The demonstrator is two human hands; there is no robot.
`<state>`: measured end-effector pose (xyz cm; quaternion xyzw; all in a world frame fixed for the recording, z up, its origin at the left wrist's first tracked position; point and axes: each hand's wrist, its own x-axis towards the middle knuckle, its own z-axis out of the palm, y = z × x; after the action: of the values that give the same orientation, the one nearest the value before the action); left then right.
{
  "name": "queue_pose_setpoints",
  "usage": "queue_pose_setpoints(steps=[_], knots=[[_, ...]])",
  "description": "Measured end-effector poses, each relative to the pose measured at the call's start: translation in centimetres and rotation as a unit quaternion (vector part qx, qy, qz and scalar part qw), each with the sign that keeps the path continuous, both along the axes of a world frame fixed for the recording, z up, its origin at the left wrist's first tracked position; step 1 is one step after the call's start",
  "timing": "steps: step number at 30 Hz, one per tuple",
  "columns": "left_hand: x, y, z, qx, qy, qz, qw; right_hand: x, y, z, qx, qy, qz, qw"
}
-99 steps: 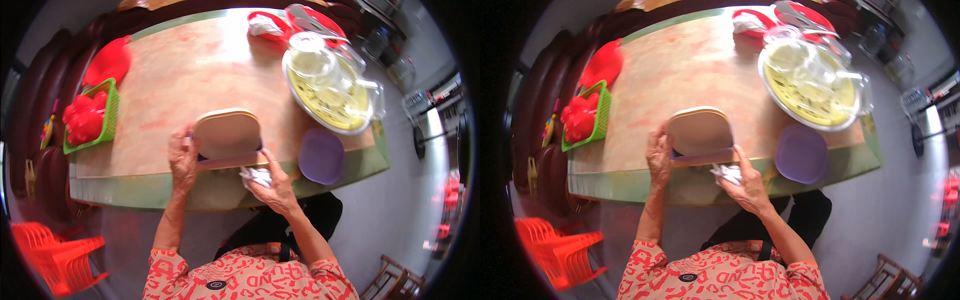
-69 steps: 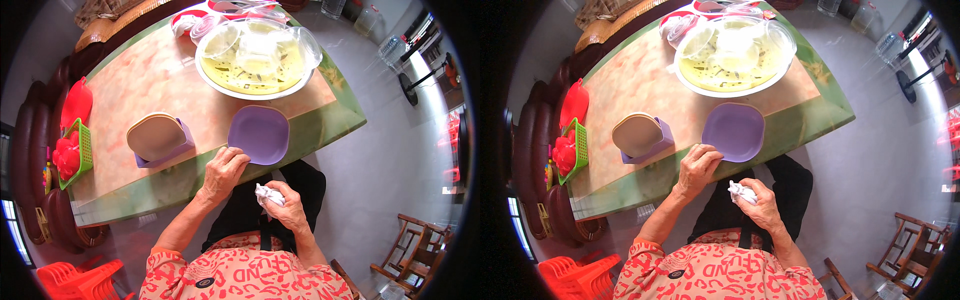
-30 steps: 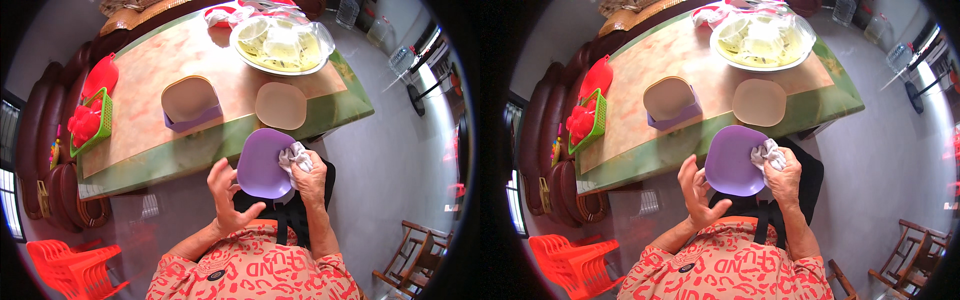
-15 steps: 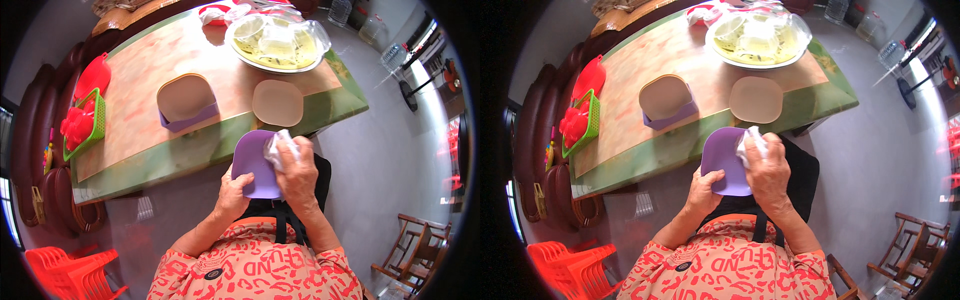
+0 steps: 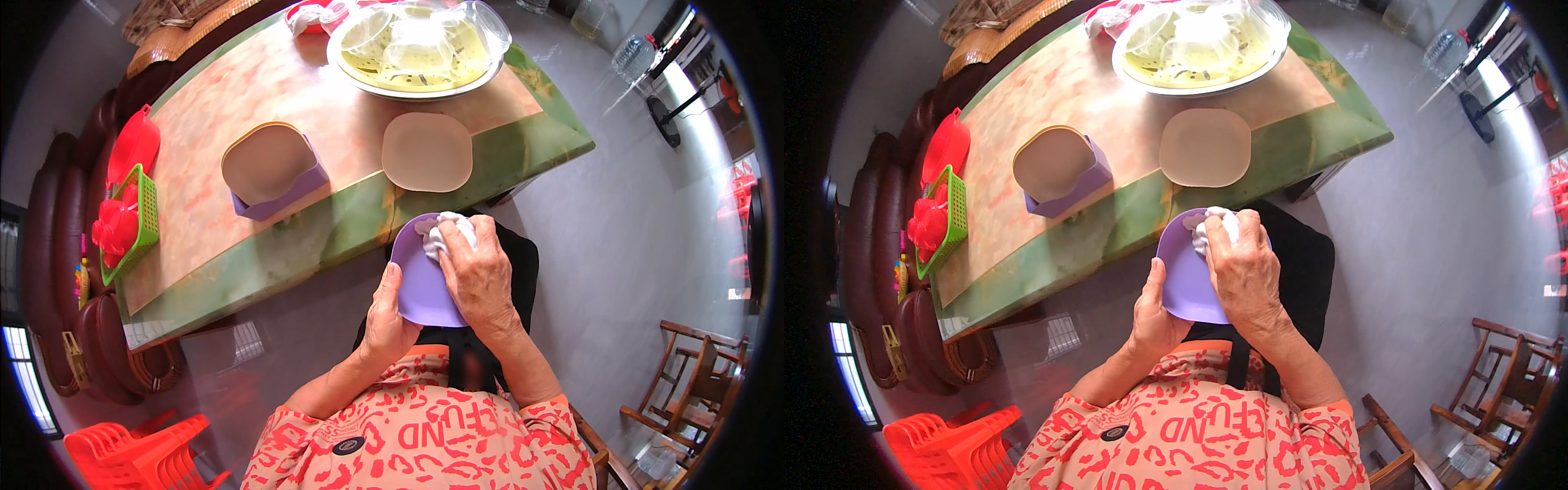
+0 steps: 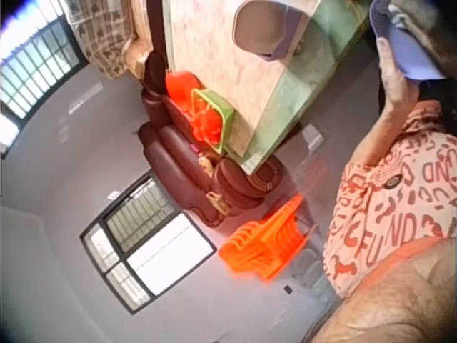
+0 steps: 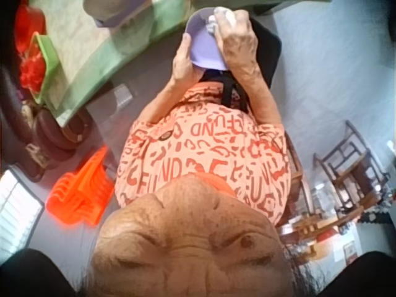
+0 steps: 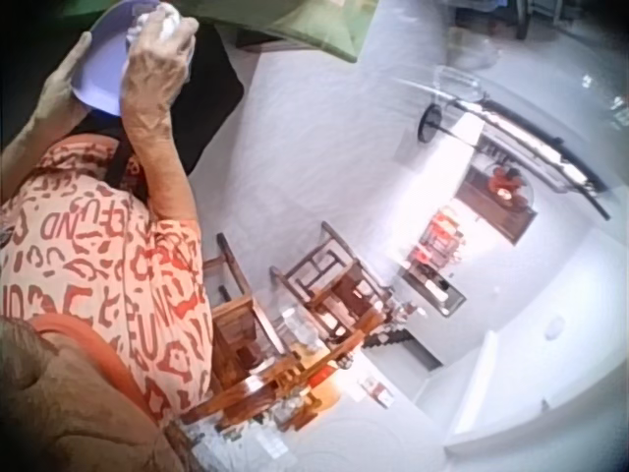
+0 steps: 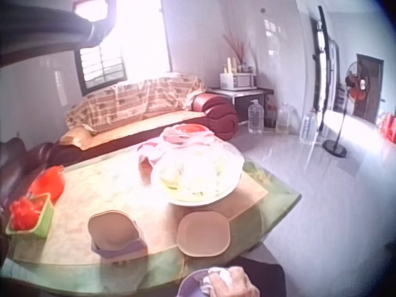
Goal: The person wipes a purple plastic bowl, a beige plastic bowl, and a large metal bowl with a white cloth. They handle the items one at a time, wiping the interior and exterior surfaces before placing them back on the table.
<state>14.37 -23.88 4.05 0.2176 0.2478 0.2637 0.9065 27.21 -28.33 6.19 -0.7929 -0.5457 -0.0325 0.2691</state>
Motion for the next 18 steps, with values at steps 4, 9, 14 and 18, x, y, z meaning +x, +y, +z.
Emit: queue_pose_setpoints(steps=[4,9,14,18], knots=[[-0.1,-0.1,0.0,-0.009,-0.006,-0.013,1.0,-0.3,1.0,0.6,0.032,0.059,0.036,0.997],[-0.2,-0.1,-0.8,-0.005,0.021,0.005,1.0,-1.4,0.4,1.2,0.031,0.106,0.194,0.975],[-0.9,0.1,-1.6,0.026,-0.001,0.008,1.0,-2.1,0.0,1.1,0.036,0.181,0.232,0.955],[0.0,-0.4,-0.6,0.057,0.029,0.03,0.998,-2.2,1.3,0.6,0.02,0.125,0.108,0.986]])
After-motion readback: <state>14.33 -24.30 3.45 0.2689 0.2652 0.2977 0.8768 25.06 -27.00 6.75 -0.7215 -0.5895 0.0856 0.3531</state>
